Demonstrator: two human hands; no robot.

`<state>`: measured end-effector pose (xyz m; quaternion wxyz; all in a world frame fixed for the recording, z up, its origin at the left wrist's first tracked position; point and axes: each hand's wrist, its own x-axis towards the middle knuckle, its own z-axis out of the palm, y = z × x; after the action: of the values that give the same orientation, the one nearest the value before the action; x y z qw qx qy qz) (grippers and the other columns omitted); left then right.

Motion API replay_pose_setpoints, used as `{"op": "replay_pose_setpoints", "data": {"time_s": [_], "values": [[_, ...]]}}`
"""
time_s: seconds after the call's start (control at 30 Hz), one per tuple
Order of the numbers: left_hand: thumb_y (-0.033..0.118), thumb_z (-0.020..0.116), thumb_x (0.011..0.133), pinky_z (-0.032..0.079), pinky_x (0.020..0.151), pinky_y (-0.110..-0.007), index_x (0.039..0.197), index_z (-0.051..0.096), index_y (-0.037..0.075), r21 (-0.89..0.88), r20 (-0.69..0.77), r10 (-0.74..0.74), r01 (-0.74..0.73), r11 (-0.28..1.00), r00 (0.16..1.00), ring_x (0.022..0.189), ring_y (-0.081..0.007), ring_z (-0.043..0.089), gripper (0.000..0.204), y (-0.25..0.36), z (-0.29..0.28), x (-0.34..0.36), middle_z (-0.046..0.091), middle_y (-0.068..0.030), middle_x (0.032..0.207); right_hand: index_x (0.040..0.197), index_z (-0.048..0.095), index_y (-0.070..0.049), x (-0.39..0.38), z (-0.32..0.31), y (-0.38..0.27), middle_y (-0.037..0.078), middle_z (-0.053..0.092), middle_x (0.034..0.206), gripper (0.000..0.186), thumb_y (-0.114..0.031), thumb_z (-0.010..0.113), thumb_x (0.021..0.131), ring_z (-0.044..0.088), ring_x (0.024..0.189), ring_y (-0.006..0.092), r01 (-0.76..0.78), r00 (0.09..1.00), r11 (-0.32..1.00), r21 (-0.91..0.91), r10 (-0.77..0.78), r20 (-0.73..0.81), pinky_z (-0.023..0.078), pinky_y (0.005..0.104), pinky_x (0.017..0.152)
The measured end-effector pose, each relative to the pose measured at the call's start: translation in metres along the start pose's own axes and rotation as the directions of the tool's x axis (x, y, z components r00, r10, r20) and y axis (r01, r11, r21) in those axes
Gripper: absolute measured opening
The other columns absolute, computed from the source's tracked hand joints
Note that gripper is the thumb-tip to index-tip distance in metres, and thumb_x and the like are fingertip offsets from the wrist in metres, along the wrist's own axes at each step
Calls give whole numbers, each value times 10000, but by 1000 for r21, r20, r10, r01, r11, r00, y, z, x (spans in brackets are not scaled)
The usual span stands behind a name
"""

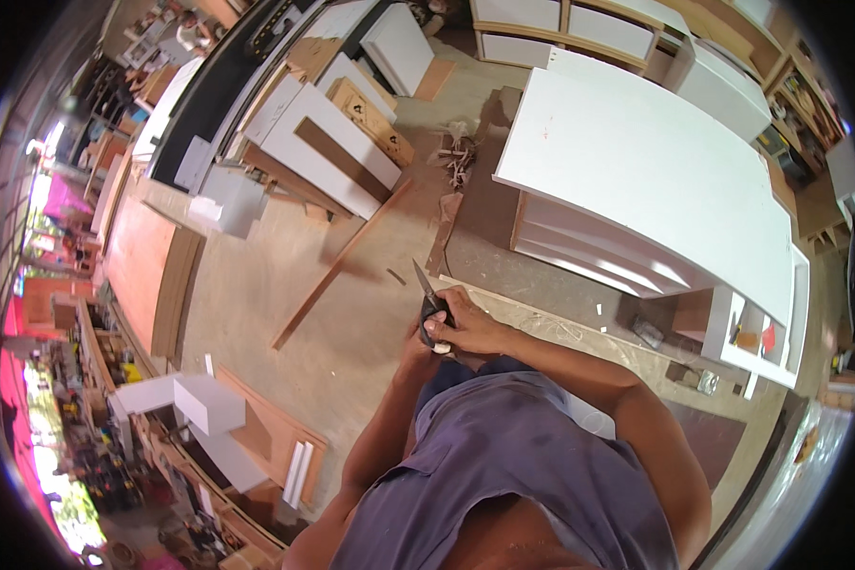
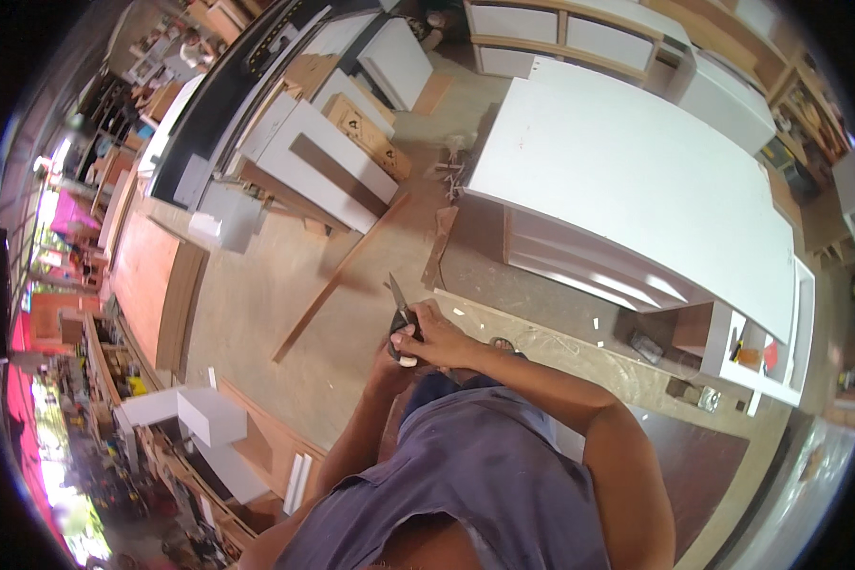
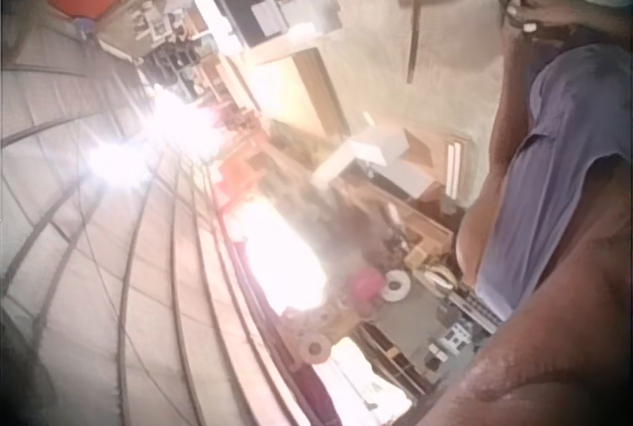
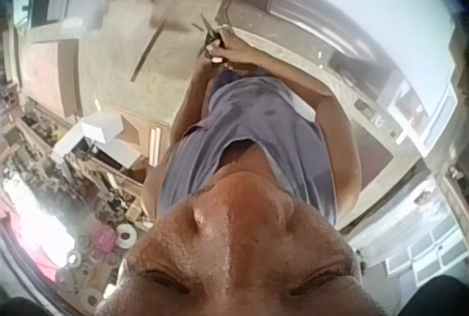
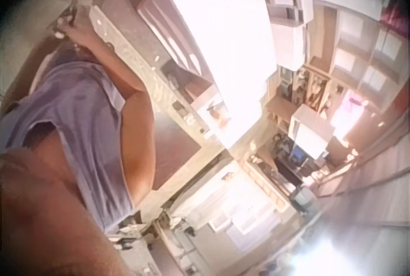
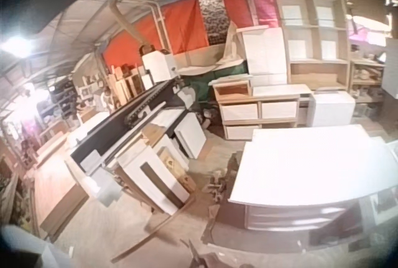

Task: The person smooths the edge of a white cabinet door with a metal scraper, then wipes the surface with a cloth. The person repeats scraping and wiping on the same door throughout the clip.

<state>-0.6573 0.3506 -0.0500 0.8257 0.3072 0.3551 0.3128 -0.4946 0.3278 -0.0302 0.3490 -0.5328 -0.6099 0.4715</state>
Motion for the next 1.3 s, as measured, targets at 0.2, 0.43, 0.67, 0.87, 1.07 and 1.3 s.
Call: {"op": "replay_pose_setpoints", "data": {"time_s": [0.2, 0.43, 0.67, 0.87, 1.07, 1.3], "values": [[146, 672, 925, 565, 696, -294, 1302, 540, 22, 45, 141, -52, 46, 998, 989, 858, -194, 680, 418, 70, -13, 53, 670, -78, 958, 1277, 547, 3, 37, -21, 8, 213, 578, 1218, 552, -390, 678, 913, 541, 1171, 378, 40, 876, 999, 26, -23, -482, 407, 449, 1029], [124, 709, 867, 510, 681, -353, 1290, 531, 22, 166, 195, -196, 164, 972, 961, 799, -161, 626, 470, 69, -93, 141, 639, -60, 854, 1218, 615, -95, 36, -134, -5, 151, 560, 1286, 401, -180, 730, 844, 507, 1200, 389, -349, 486, 648, -677, -493, -722, 418, 490, 993], [161, 720, 857, 533, 657, -308, 1311, 477, -56, 747, 331, 66, -305, 591, 941, 683, -146, 651, 559, -3, -175, 213, 669, -95, 808, 1286, 609, -162, 62, -144, 14, 91, 547, 1363, 411, -319, 663, 910, 453, 1319, 347, -526, 566, 452, -720, -446, -693, 346, 505, 1078], [210, 728, 829, 529, 654, -449, 1283, 503, -13, 879, 474, 60, -476, 37, 879, 676, -343, 664, 553, 38, -100, 227, 646, -150, 753, 1255, 628, -200, 57, -144, 35, 60, 561, 1349, 396, -324, 687, 884, 481, 1277, 320, -560, 505, 459, -689, -470, -724, 341, 474, 1051], [139, 686, 809, 529, 665, -473, 1514, 230, 5, 671, 738, 198, -732, -119, 645, 775, -416, 659, 850, 40, -31, 263, 645, -228, 969, 1239, 636, -207, 58, -147, 51, 60, 581, 1310, 416, -401, 679, 874, 503, 1227, 310, -537, 476, 444, -717, -543, -692, 347, 458, 1024], [44, 658, 759, 545, 672, -470, 1520, 223, -22, 554, 821, 326, -792, -256, 469, 778, -426, 665, 880, 27, 3, 299, 648, -267, 1071, 1239, 627, -200, 56, -147, 54, 48, 580, 1309, 433, -366, 698, 845, 518, 1194, 289, -525, 461, 426, -737, -585, -667, 355, 458, 1015]]}}
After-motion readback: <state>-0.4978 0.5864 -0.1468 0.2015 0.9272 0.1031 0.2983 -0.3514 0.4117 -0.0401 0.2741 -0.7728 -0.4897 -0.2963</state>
